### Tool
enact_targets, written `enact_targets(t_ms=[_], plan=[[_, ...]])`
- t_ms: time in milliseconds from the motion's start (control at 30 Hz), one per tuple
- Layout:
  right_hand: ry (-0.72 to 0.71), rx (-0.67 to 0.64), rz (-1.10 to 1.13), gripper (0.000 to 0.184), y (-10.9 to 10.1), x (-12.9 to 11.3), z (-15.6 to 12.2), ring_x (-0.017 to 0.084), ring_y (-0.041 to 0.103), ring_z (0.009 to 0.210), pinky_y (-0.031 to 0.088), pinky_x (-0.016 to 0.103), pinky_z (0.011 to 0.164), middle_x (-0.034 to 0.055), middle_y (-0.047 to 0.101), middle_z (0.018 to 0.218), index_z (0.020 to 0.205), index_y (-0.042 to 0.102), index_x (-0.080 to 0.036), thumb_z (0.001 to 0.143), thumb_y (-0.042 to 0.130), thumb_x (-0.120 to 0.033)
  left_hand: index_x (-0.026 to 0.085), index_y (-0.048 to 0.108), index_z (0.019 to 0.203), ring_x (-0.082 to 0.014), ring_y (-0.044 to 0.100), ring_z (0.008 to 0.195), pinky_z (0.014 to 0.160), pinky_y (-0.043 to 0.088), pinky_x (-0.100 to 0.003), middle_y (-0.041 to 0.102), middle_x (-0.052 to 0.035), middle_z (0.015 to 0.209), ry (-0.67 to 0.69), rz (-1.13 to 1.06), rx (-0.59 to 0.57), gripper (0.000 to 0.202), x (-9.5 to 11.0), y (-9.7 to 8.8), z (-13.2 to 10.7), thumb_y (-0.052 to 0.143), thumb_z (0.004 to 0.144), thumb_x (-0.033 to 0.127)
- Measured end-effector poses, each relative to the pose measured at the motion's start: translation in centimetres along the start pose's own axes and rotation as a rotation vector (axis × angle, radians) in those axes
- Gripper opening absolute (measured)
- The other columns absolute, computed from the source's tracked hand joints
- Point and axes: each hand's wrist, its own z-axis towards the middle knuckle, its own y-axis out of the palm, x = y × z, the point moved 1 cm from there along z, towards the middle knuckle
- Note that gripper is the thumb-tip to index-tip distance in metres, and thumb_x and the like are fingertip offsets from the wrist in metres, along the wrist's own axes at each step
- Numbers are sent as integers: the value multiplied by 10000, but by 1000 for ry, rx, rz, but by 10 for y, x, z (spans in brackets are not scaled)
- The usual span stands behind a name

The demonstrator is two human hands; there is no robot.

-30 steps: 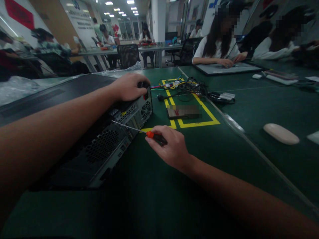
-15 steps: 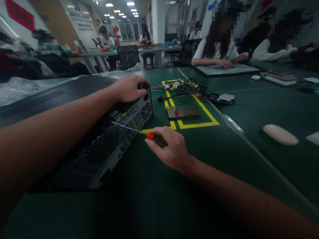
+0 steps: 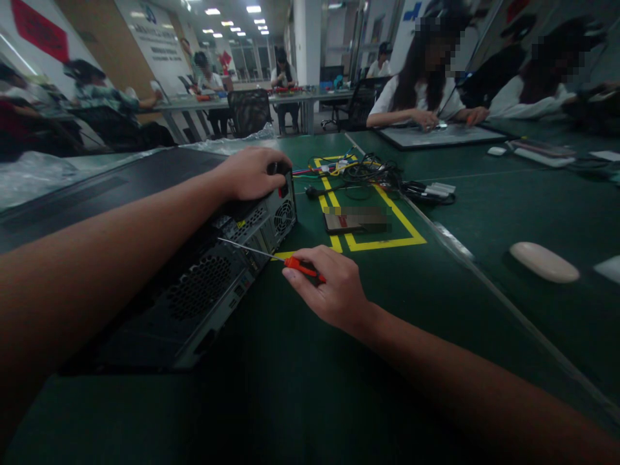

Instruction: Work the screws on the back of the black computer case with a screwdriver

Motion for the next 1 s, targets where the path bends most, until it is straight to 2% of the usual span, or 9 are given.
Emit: enact_targets(t_ms=[167, 333, 533, 867, 1000], plan=[[8, -14, 25, 248, 1, 0, 0, 200, 736, 848, 597, 344, 824, 67, 818, 993, 1164, 794, -184, 1174, 651, -386, 259, 796, 1506, -383, 702, 1369, 1237, 517, -535, 804, -108, 1443, 1, -16, 2, 660, -1, 1, 0, 581, 902, 417], [-16, 34, 51, 229, 2, 1, -2, 212, 779, 907, 634, 343, 832, 63, 841, 1082, 1259, 731, -211, 1096, 754, -371, 263, 791, 1512, -377, 701, 1362, 1233, 521, -525, 803, -104, 1447, -4, -10, 4, 663, -1, 0, 0, 580, 902, 413], [-19, 6, 21, 93, 3, 4, -2, 217, 788, 940, 636, 344, 876, 50, 830, 1057, 1177, 725, -242, 1101, 731, -297, 245, 788, 1511, -366, 706, 1354, 1230, 516, -492, 801, -102, 1452, -8, 2, -10, 663, 1, -1, 0, 563, 911, 417], [15, -33, 4, 136, 3, 2, -3, 214, 771, 929, 627, 354, 867, 62, 832, 1073, 1204, 733, -223, 1114, 719, -324, 266, 781, 1517, -373, 695, 1370, 1243, 507, -507, 803, -91, 1452, -18, 1, -18, 677, 3, -3, -2, 571, 895, 434], [21, -30, -3, 143, 4, 0, -2, 214, 766, 911, 624, 358, 849, 68, 838, 1056, 1193, 738, -214, 1114, 724, -332, 255, 786, 1513, -390, 700, 1354, 1234, 516, -536, 805, -115, 1441, -11, -13, -9, 691, 3, -2, -2, 574, 880, 434]])
